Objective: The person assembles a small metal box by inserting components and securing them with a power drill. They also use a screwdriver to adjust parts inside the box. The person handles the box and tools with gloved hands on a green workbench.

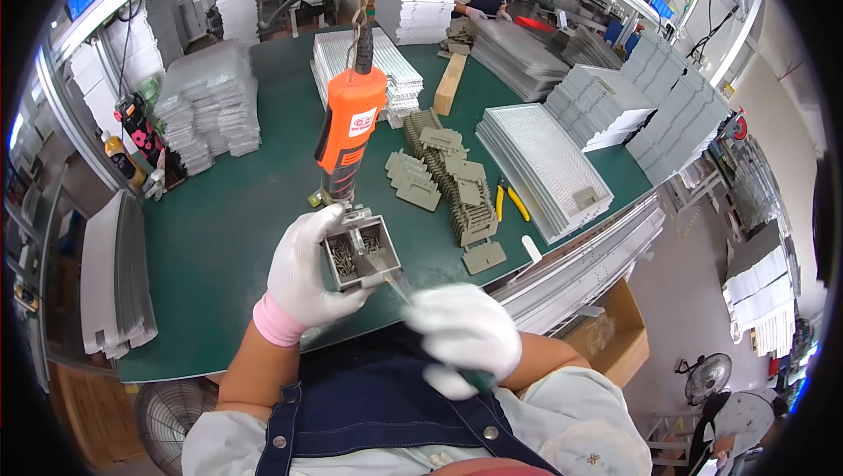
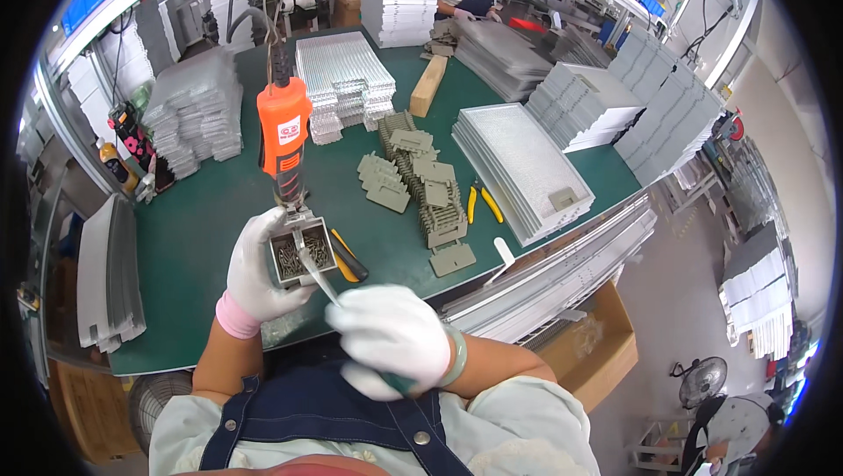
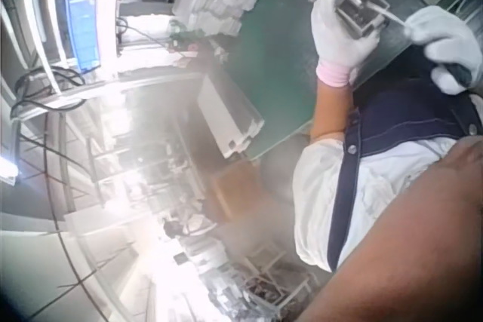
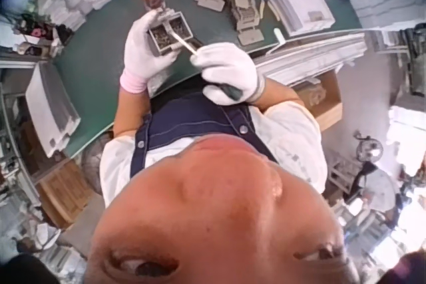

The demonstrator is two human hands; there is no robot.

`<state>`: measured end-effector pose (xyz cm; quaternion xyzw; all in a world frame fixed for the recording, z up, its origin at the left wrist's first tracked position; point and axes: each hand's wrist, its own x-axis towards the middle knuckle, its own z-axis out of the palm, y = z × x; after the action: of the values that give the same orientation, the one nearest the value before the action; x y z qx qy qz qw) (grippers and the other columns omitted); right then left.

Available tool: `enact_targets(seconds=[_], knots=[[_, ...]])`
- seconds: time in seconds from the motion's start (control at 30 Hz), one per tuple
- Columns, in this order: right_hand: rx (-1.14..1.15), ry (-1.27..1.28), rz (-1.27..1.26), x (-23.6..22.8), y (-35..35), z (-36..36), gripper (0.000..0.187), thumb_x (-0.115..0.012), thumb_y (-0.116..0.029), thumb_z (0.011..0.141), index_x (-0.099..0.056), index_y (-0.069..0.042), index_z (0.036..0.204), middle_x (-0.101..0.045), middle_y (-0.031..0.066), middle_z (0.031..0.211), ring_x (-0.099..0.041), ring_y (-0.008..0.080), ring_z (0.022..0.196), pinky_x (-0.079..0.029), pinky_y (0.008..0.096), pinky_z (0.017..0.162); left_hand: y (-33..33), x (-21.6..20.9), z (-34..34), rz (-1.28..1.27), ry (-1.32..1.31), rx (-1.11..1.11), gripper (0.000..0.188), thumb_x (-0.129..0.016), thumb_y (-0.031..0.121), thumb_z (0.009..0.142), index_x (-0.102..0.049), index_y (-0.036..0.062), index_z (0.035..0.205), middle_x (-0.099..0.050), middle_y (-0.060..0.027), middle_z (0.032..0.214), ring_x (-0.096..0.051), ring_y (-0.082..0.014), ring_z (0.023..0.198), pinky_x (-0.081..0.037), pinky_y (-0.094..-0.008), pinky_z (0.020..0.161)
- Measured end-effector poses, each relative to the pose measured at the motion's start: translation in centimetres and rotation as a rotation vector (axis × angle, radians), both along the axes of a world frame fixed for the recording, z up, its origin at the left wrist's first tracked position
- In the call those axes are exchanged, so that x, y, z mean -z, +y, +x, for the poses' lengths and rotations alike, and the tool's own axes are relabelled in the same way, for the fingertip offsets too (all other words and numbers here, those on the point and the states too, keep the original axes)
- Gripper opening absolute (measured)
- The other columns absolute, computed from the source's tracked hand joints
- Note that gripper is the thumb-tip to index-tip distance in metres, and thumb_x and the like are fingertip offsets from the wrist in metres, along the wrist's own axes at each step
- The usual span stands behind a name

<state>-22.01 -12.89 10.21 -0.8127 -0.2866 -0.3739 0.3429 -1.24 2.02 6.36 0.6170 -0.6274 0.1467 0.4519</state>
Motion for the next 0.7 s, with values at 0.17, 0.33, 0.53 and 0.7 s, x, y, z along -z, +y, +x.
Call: enact_targets(seconds=[0.17,0.33,0.53,0.7], knots=[[-0.043,-0.086,0.201,2.2,-1.0,0.0,0.034,-0.079,-0.004,0.07,-0.065,-0.001,0.101,-0.07,0.0197,0.109,-0.069,0.0403,0.098,-0.055,0.0457,0.086,-0.4,-0.2,-0.1,0.008,-0.013,0.009,0.091,-0.086,0.019,0.065,-0.041,0.0016,0.143,-0.062,-0.019,0.125,-0.064,-0.0351,0.108,-0.052,-0.0444,0.095],[0.06,0.094,0.298,0.9,-0.3,-0.2,0.031,-0.074,-0.001,0.078,-0.064,0.0,0.108,-0.066,0.0248,0.12,-0.07,0.0401,0.101,-0.057,0.0462,0.087,0.6,0.0,0.1,0.027,-0.002,-0.023,0.089,-0.084,0.017,0.067,-0.041,0.0018,0.143,-0.063,-0.0189,0.127,-0.065,-0.0355,0.111,-0.051,-0.044,0.097],[0.024,0.113,0.488,-0.2,-0.2,0.2,0.055,-0.068,-0.052,0.094,-0.065,0.003,0.102,-0.068,0.0249,0.103,-0.072,0.0363,0.091,-0.06,0.0444,0.079,0.3,-0.4,0.3,0.001,0.074,0.007,0.085,-0.087,0.022,0.062,-0.048,0.0016,0.136,-0.066,-0.017,0.116,-0.065,-0.0379,0.103,-0.051,-0.0447,0.091],[-0.041,0.239,0.787,-2.1,0.3,0.8,0.068,-0.054,-0.065,0.098,-0.065,0.002,0.093,-0.067,0.0237,0.095,-0.068,0.0274,0.075,-0.06,0.0379,0.068,0.8,-0.1,0.1,-0.037,0.046,0.04,0.088,-0.087,0.019,0.062,-0.046,0.0022,0.138,-0.064,-0.0181,0.118,-0.064,-0.0364,0.101,-0.052,-0.0444,0.092]])
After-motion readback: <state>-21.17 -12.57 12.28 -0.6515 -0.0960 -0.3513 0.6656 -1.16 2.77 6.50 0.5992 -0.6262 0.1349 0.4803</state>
